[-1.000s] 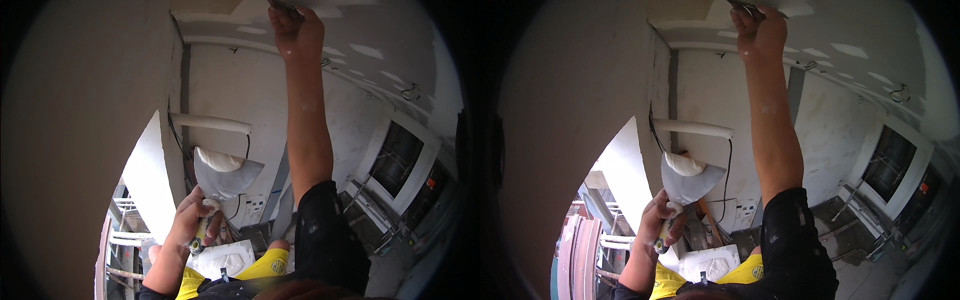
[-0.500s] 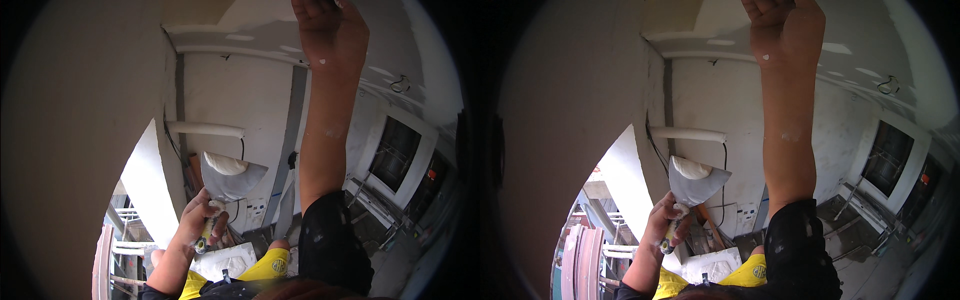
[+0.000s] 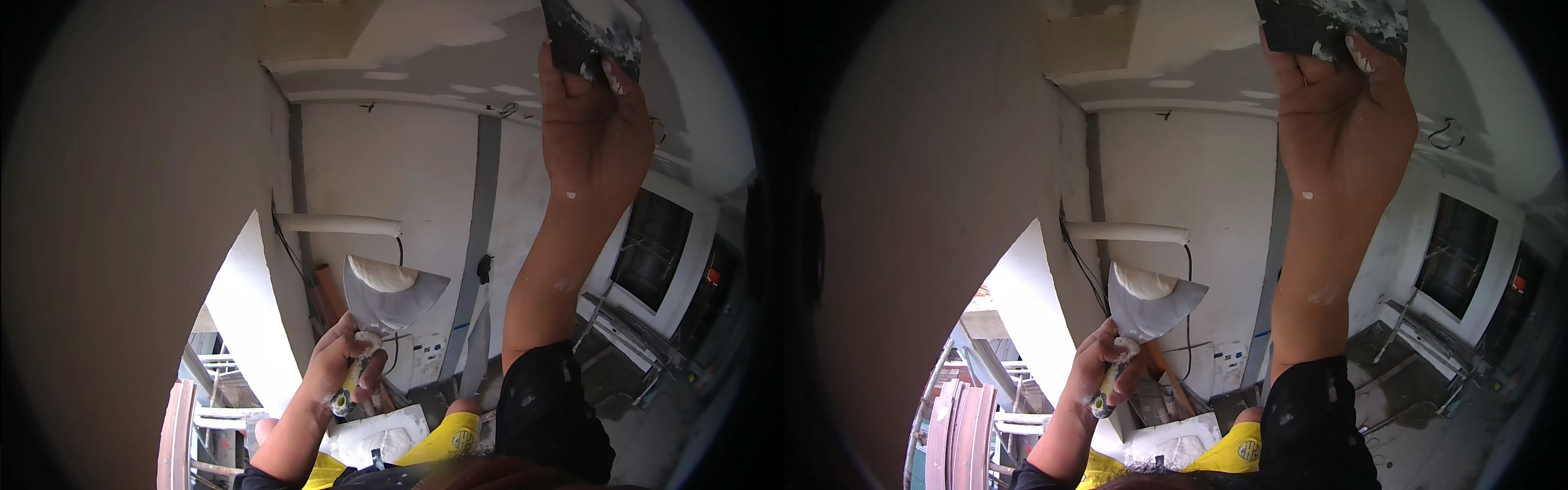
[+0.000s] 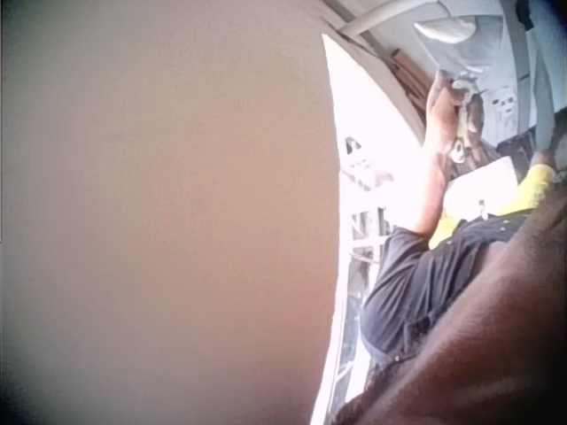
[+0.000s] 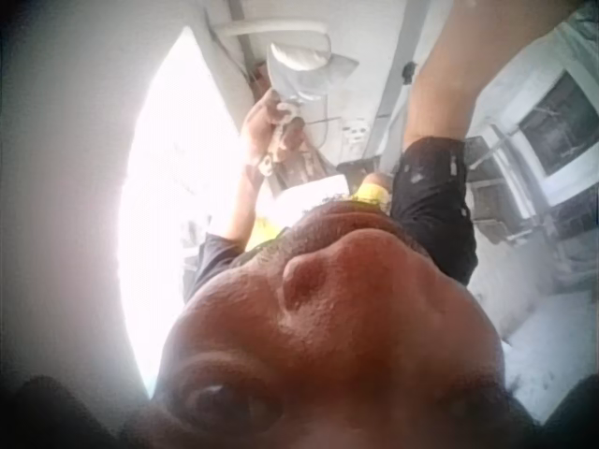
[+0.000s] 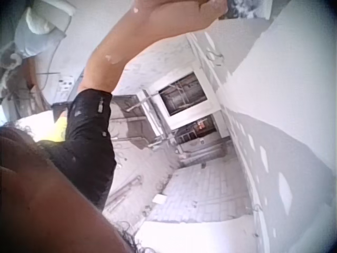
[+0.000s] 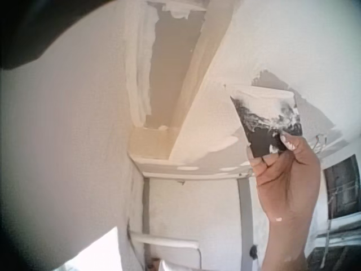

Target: The person applies plaster to a ceiling using a trowel and hawk. They repeatedly scoop plaster from the hawk and spread it onto the ceiling surface, smoothing the material with the trowel. The person stands on scaffolding and works on a section of the ceiling near a wall corner.

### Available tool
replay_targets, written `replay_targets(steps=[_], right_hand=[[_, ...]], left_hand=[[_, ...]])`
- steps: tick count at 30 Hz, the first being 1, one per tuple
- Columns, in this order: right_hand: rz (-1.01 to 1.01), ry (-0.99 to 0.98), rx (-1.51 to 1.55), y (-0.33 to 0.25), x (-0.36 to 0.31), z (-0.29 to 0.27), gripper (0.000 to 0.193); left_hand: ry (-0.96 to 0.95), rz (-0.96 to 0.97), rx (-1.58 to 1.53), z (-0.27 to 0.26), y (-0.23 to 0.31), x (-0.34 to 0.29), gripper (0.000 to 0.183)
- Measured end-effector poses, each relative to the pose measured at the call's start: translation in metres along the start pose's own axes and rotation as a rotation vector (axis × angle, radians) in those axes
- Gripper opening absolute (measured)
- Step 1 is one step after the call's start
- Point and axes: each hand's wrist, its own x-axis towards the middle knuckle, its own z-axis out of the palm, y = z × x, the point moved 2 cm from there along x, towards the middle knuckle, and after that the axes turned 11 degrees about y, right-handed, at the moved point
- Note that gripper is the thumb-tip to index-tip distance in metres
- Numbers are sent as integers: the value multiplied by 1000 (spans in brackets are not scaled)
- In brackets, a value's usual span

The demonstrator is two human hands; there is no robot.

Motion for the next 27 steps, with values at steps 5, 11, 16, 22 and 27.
replay_targets(steps=[5, 11, 16, 22, 27], right_hand=[[122, 175, -163, 40, -73, -63, 35], [423, 299, -222, 80, -190, -127, 29], [445, 70, -496, 83, -214, -132, 31], [397, -344, -1039, 104, -197, -161, 42], [510, 81, -1295, 133, -156, -236, 31]], left_hand=[[-100, -14, -156, -12, 8, 7, 46], [-86, -107, -313, 1, 11, 9, 46], [-172, -113, -277, -13, 5, 19, 47], [-167, 20, -154, -14, 17, 13, 58], [-62, 153, -168, -7, 30, 11, 64]])
